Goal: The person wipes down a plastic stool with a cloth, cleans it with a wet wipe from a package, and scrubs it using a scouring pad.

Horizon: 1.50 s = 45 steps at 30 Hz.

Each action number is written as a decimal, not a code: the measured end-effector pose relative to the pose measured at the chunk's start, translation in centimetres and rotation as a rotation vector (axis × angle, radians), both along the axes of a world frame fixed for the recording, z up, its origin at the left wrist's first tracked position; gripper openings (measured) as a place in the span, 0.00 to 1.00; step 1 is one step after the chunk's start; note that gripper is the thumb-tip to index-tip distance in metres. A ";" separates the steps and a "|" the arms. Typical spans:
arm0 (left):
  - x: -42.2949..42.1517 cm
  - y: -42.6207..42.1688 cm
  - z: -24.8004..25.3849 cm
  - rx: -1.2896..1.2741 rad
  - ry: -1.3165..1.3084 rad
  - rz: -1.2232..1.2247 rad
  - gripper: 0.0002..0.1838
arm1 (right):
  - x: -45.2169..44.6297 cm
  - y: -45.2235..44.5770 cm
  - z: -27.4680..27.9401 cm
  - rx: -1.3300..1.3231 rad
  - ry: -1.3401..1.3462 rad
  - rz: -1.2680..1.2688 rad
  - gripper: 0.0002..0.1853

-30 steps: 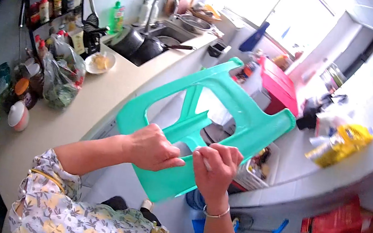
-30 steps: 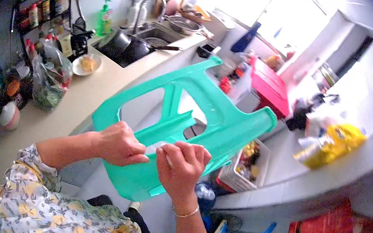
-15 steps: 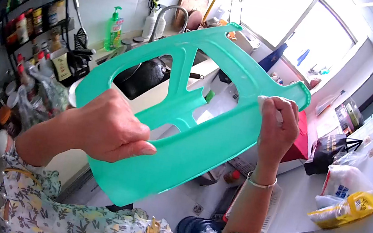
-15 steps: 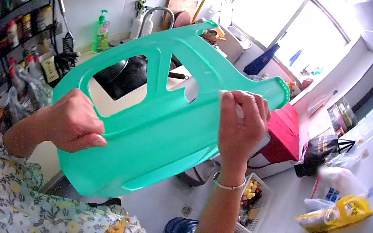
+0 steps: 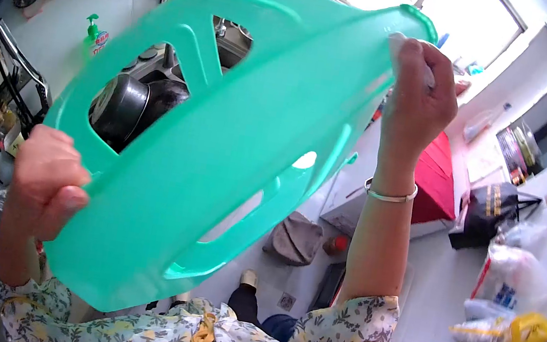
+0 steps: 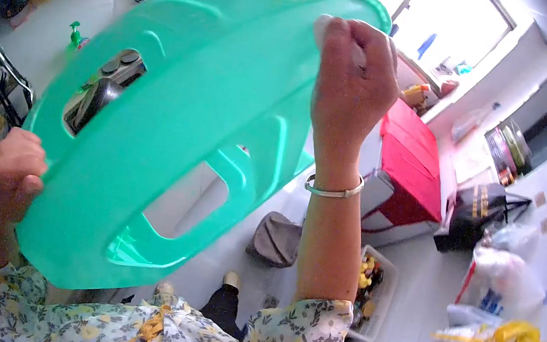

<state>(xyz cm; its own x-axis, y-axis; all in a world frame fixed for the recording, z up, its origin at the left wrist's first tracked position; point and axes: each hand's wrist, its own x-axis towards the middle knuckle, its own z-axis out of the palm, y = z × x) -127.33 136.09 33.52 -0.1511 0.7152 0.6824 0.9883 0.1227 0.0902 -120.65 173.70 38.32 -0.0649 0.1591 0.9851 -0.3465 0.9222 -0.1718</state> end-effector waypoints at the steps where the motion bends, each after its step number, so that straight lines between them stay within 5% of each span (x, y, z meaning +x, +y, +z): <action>1: 0.3 0.7 0.2 0.046 0.053 0.084 0.21 | -0.5 1.5 -0.6 -0.196 -0.013 0.194 0.08; 9: 5.0 4.3 4.0 -0.036 0.070 0.553 0.21 | -8.5 16.8 -10.4 -1.331 -0.384 1.143 0.17; 12: 5.6 6.4 5.2 -0.049 0.054 0.653 0.21 | -13.0 20.1 -14.7 -1.485 -0.482 1.375 0.17; 20: -0.1 9.1 6.0 -0.047 0.019 0.776 0.22 | -27.0 21.3 -24.0 -1.693 -0.525 1.384 0.16; 28: -9.8 10.7 5.0 -0.015 0.008 0.763 0.22 | -39.2 25.0 -28.9 -1.671 -0.862 1.233 0.13; 34: -15.0 14.5 4.8 -0.025 -0.024 0.833 0.23 | -48.1 28.4 -33.0 -1.084 -1.225 1.059 0.14; 40: -17.3 22.2 5.5 -0.066 -0.054 1.063 0.23 | -58.8 24.9 -39.5 -0.387 -1.479 1.174 0.10; 42: -18.3 25.6 6.9 -0.099 -0.061 1.167 0.23 | -63.5 22.3 -44.5 -0.090 -1.561 1.194 0.14; 45: -19.7 29.3 8.9 -0.135 -0.098 1.301 0.23 | -64.0 19.3 -44.1 0.781 -1.598 0.825 0.22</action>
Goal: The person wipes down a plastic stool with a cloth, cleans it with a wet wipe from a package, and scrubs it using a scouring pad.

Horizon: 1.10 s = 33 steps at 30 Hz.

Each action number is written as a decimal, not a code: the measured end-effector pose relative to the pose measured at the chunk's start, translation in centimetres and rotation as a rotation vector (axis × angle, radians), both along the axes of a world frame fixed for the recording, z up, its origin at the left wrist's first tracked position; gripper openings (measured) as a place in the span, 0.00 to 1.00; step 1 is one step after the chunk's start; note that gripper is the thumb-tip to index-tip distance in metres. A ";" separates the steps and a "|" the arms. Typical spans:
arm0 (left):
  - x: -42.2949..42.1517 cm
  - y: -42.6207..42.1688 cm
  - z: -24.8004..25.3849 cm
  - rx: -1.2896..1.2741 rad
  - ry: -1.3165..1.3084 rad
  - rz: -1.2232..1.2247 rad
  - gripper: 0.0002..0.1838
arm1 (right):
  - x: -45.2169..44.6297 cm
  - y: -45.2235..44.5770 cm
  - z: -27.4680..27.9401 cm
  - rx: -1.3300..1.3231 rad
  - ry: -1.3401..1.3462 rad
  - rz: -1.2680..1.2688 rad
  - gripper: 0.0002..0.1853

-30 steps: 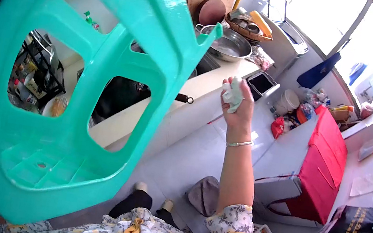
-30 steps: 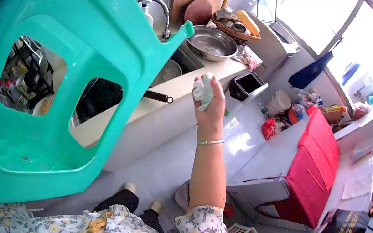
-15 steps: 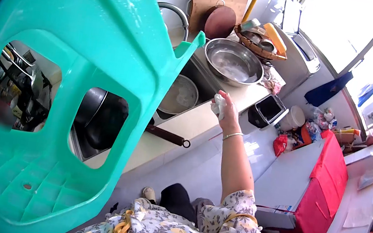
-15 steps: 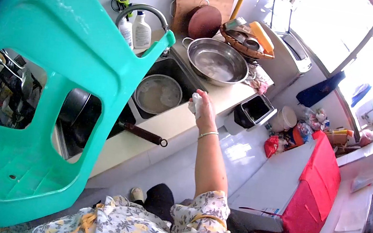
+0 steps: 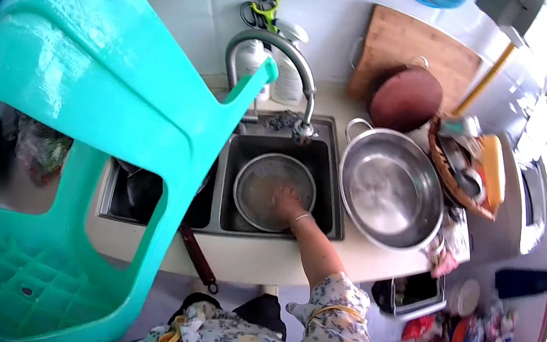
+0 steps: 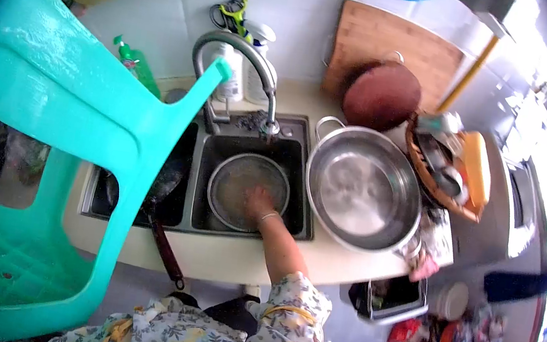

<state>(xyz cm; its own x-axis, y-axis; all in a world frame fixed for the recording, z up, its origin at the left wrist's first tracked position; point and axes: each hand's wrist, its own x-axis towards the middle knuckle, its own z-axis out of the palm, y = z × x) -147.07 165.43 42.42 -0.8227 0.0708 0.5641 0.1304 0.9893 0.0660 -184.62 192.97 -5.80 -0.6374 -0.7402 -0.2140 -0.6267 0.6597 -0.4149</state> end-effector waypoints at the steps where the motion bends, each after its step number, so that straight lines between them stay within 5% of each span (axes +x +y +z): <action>1: 0.1 1.3 0.3 -0.004 -0.010 0.043 0.23 | -0.2 -0.5 1.3 0.206 -0.044 0.166 0.25; 5: 1.1 5.2 2.0 -0.026 -0.050 0.198 0.24 | -4.0 -3.6 -4.5 0.514 -0.029 0.528 0.24; 7: 2.1 6.8 2.8 -0.026 -0.065 0.270 0.24 | -6.7 -7.0 -4.1 -0.025 -0.020 -0.017 0.20; 9: 3.3 8.6 3.4 -0.021 -0.075 0.344 0.24 | -8.7 -9.6 -0.5 -0.156 0.516 -0.123 0.17; 11: 4.6 9.6 4.4 -0.018 -0.082 0.406 0.24 | -9.9 -10.7 3.7 -0.702 0.453 -0.281 0.19; 13: 5.6 10.6 5.0 -0.017 -0.086 0.454 0.24 | -12.9 -13.0 1.4 -0.777 0.613 -0.269 0.23; 14: 6.2 11.2 5.0 -0.012 -0.085 0.476 0.24 | -13.5 -13.2 -0.1 -0.730 0.682 -0.278 0.29; 16: 7.5 12.1 5.3 -0.009 -0.085 0.514 0.24 | -14.7 -12.9 -0.9 -0.596 0.298 -0.361 0.28; 18: 8.8 12.8 5.6 -0.007 -0.081 0.542 0.24 | -12.9 -11.6 1.5 -0.511 0.229 -0.318 0.28; 20: 10.1 13.2 6.0 -0.001 -0.078 0.557 0.25 | -9.2 -10.0 3.9 -0.343 0.326 -0.302 0.24; 22: 11.4 13.4 5.9 0.007 -0.063 0.561 0.25 | -7.8 -7.6 2.0 -0.443 0.483 -0.115 0.21; 24: 13.0 12.9 5.0 0.029 -0.053 0.558 0.25 | -5.9 -5.4 4.5 -0.004 -0.005 -0.045 0.20; 28: 13.6 11.1 4.2 -0.042 -0.077 0.550 0.18 | -3.6 -0.9 -5.7 -0.283 0.162 0.107 0.20; 33: 13.9 8.6 2.8 -0.075 0.003 0.496 0.18 | -3.5 -2.0 -5.1 -0.218 0.048 0.059 0.28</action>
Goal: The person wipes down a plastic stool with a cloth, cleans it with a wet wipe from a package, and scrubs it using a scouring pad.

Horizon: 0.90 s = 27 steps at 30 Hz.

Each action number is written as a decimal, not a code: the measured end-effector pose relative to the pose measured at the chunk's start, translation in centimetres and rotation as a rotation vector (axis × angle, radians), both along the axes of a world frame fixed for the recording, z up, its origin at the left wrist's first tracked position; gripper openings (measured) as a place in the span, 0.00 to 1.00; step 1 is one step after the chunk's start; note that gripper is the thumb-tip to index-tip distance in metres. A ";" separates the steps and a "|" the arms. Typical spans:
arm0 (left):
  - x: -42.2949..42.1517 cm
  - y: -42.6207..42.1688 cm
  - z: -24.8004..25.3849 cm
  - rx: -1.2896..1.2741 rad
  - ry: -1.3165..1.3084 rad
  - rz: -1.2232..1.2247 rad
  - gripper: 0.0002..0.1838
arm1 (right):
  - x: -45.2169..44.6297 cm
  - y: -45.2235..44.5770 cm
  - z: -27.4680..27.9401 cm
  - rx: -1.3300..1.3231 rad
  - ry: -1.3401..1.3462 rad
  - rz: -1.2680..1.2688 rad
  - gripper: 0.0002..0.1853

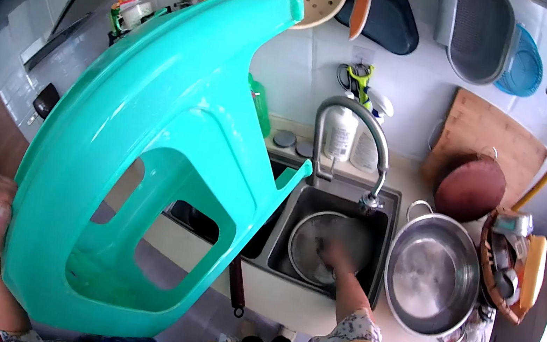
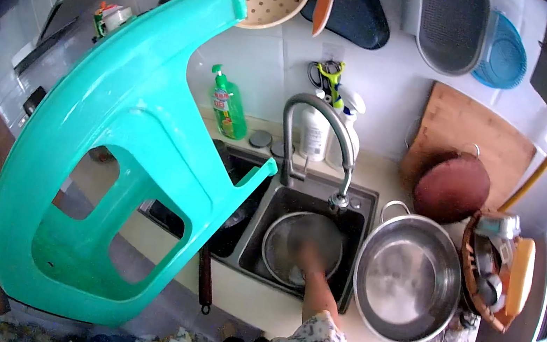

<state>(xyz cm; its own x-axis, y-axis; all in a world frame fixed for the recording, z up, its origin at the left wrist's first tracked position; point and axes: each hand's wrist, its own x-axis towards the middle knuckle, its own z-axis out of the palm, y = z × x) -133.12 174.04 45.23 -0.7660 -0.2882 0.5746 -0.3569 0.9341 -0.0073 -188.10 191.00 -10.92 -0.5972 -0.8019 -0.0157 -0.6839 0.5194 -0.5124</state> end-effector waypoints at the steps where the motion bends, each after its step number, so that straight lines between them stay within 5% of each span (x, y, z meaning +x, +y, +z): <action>1: -0.1 -0.5 0.0 0.047 -0.023 -0.036 0.18 | 0.7 -0.1 3.4 -0.227 -0.188 -0.112 0.23; 2: -0.4 -1.1 0.0 0.097 -0.050 -0.075 0.19 | 2.2 -0.1 6.9 -0.455 -0.371 -0.231 0.18; 6: -4.6 -0.6 -2.6 -0.141 0.319 -0.041 0.19 | 3.1 0.5 4.0 -0.450 -0.071 -0.086 0.17; 8: -5.6 0.3 -0.7 0.137 -0.180 -0.097 0.19 | 3.7 0.6 8.7 -0.376 -0.147 -0.197 0.16; 10: -8.8 3.1 -2.2 -0.104 0.045 -0.124 0.18 | 4.7 1.1 13.7 -0.422 -0.161 -0.202 0.17; 13: -11.7 5.8 -1.8 0.061 -0.104 -0.203 0.18 | 6.4 2.5 21.6 -0.659 -0.347 -0.199 0.16; 16: -14.4 9.5 -2.1 0.196 -0.094 -0.139 0.18 | 5.5 3.2 24.1 -0.872 -0.185 -0.110 0.14; 20: -17.9 13.2 -2.2 0.172 -0.066 -0.055 0.20 | 3.7 4.2 23.4 -0.864 -0.420 -0.029 0.12; 21: -18.5 14.1 -2.2 0.251 -0.057 -0.025 0.20 | 3.6 5.0 24.3 -0.862 -0.426 -0.178 0.14; 22: -19.3 14.8 -2.1 0.249 -0.058 -0.016 0.20 | 3.0 4.5 23.7 -1.192 -0.385 -0.132 0.17; 27: -21.7 17.4 -2.0 0.222 -0.069 0.031 0.21 | 2.6 6.8 32.3 -1.061 -0.352 -0.013 0.24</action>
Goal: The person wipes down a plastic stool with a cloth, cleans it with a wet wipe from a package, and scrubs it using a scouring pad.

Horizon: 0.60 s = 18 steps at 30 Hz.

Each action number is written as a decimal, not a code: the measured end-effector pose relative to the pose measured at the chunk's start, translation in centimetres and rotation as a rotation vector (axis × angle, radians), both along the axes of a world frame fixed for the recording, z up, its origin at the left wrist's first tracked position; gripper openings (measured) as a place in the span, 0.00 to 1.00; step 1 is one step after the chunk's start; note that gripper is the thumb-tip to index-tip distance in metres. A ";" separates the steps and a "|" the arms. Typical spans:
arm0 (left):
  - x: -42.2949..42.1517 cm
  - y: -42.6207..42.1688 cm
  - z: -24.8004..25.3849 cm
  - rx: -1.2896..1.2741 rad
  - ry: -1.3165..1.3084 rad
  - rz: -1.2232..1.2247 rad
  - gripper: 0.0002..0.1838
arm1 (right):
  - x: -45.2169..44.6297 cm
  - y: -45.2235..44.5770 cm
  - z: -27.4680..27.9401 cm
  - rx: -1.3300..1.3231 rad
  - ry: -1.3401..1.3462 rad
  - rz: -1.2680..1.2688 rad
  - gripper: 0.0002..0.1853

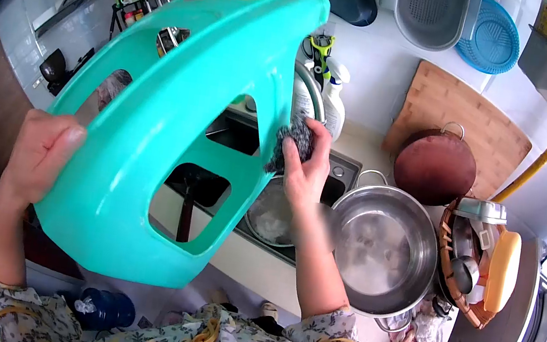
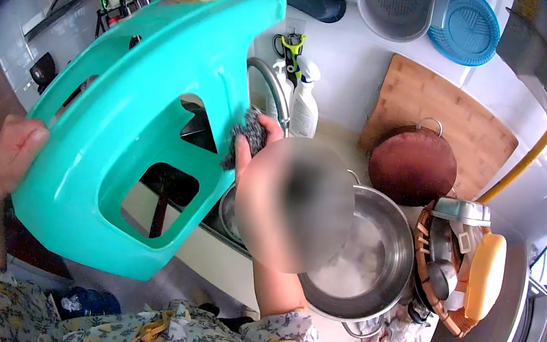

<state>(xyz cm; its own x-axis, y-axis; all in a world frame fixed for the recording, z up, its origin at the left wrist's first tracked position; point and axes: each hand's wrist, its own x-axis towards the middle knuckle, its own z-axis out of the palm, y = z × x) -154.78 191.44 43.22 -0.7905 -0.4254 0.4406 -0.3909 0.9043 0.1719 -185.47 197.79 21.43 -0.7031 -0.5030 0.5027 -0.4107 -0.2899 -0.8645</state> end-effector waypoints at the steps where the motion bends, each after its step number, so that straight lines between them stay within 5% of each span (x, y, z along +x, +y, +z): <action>1: -0.2 0.1 -0.2 -0.011 -0.001 0.006 0.21 | 0.1 0.2 1.9 -0.060 -0.062 0.103 0.21; 3: -0.7 0.1 -0.5 -0.080 -0.149 -0.073 0.21 | -1.2 -1.7 3.3 -0.329 0.352 -0.025 0.16; 7: -2.2 1.8 -0.9 -0.003 -0.163 -0.113 0.19 | -1.7 -2.5 2.3 -0.326 0.363 -0.077 0.14; 13: -3.1 2.9 -2.2 0.001 -0.184 -0.165 0.18 | 0.5 -1.3 -7.2 -0.161 0.251 -0.130 0.13; 18: -0.6 2.6 -0.7 -0.061 -0.218 -0.053 0.17 | 0.5 -1.2 -5.6 -0.134 0.239 -0.097 0.16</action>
